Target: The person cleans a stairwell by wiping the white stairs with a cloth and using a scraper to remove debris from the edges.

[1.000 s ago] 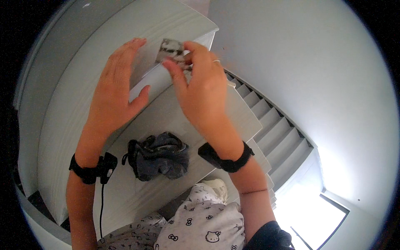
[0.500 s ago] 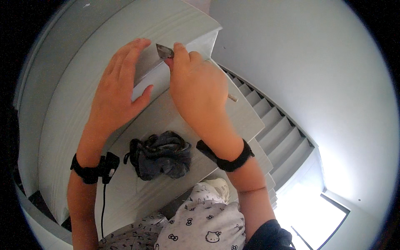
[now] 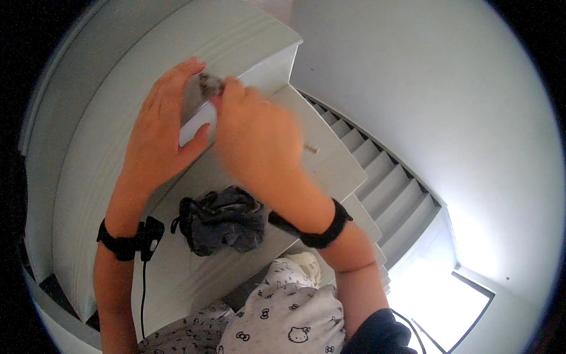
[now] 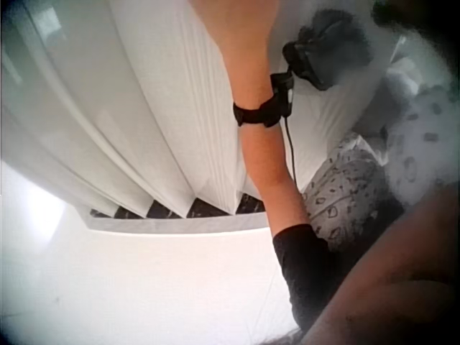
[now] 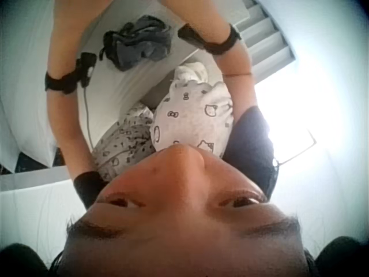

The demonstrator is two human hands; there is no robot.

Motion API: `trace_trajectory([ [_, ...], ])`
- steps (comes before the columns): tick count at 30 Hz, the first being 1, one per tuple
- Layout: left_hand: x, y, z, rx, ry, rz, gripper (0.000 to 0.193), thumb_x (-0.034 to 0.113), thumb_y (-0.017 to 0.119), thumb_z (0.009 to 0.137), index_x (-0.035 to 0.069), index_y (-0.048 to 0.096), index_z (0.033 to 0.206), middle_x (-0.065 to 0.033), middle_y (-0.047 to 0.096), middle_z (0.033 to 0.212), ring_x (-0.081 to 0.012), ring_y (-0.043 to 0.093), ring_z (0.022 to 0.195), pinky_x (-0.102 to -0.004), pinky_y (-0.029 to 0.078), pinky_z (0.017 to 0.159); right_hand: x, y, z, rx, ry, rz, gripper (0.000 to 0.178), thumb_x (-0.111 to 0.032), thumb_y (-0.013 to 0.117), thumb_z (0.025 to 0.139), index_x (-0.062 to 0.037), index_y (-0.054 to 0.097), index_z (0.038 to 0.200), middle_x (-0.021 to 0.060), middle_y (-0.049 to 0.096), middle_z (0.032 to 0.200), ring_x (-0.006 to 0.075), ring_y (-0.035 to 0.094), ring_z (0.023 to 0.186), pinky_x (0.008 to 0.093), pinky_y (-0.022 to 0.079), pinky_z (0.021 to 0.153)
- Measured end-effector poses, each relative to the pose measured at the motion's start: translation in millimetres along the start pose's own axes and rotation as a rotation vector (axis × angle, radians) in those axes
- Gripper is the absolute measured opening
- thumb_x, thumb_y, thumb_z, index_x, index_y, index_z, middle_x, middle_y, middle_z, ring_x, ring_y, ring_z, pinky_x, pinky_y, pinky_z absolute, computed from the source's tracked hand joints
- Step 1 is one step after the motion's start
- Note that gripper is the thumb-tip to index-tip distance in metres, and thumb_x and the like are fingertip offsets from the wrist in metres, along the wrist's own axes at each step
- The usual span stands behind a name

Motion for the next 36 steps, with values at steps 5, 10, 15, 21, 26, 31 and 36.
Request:
trace_trajectory([
  [5,1.6,2.2,1.5,0.027,0.01,0.006,0.074,0.005,0.069,0.066,0.001,0.038,0.133,-0.0149,0.049,0.13,-0.033,0.047,0.12,-0.0402,0.039,0.101,11.0,-1.3,9.6,-0.041,0.023,-0.066,0.02,-0.025,0.058,0.089,-0.0058,0.06,0.083,0.0154,0.063,0.069,0.0349,0.061,0.059,0.0444,0.047,0.052],
  [10,3.4,-2.5,1.7,0.037,0.022,-0.049,0.075,0.005,0.07,0.065,0.001,0.038,0.133,-0.0143,0.05,0.129,-0.0333,0.048,0.119,-0.0399,0.04,0.1,25.5,-3.0,19.6,-0.078,0.149,-0.036,0.023,-0.026,0.057,0.089,-0.0044,0.06,0.082,0.0158,0.063,0.068,0.0371,0.061,0.062,0.0461,0.047,0.055],
  [15,3.5,-0.6,-1.2,0.052,0.01,-0.08,0.076,0.007,0.071,0.065,0.001,0.038,0.133,-0.0141,0.05,0.13,-0.0337,0.048,0.119,-0.0396,0.04,0.1,12.3,1.0,11.7,-0.109,0.068,-0.008,0.025,-0.027,0.057,0.089,-0.0038,0.059,0.08,0.0163,0.062,0.067,0.0379,0.06,0.062,0.0467,0.046,0.055],
  [21,3.5,-2.6,3.6,0.009,0.027,-0.06,0.075,0.01,0.071,0.066,0.0,0.038,0.133,-0.0145,0.05,0.131,-0.0337,0.048,0.119,-0.0399,0.039,0.101,46.9,3.6,19.8,-0.152,0.245,0.016,0.019,-0.025,0.055,0.089,-0.0064,0.06,0.089,0.0149,0.066,0.074,0.0317,0.066,0.066,0.0428,0.051,0.058],
  [26,-1.2,-5.4,-1.6,0.02,0.025,-0.066,0.073,0.011,0.07,0.066,0.001,0.039,0.132,-0.0144,0.049,0.132,-0.034,0.048,0.119,-0.0402,0.039,0.101,17.6,3.0,-1.2,0.018,0.102,0.037,0.021,-0.026,0.057,0.09,-0.0054,0.058,0.083,0.014,0.062,0.067,0.0348,0.061,0.06,0.0444,0.046,0.053],
  [31,4.5,-0.9,1.4,0.02,0.04,-0.056,0.073,0.011,0.07,0.066,0.001,0.04,0.132,-0.015,0.049,0.132,-0.0338,0.049,0.119,-0.04,0.04,0.1,25.8,0.8,0.6,0.093,0.076,0.112,0.024,-0.025,0.059,0.09,-0.0055,0.053,0.076,0.0131,0.059,0.062,0.0351,0.058,0.057,0.0437,0.043,0.05],
  [36,0.8,-4.6,3.0,-0.005,0.02,-0.045,0.074,0.012,0.071,0.066,0.001,0.041,0.132,-0.0148,0.05,0.132,-0.0334,0.048,0.12,-0.0402,0.039,0.101,31.6,7.7,-0.9,0.015,0.179,0.052,0.017,-0.023,0.056,0.089,-0.0074,0.059,0.097,0.0135,0.065,0.075,0.032,0.063,0.067,0.0433,0.049,0.058],
])
Point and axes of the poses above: each hand's wrist, its own z-axis towards the middle knuckle, its own y-axis out of the palm, x = y × z, the point moved 9 cm from there along z, towards the middle knuckle
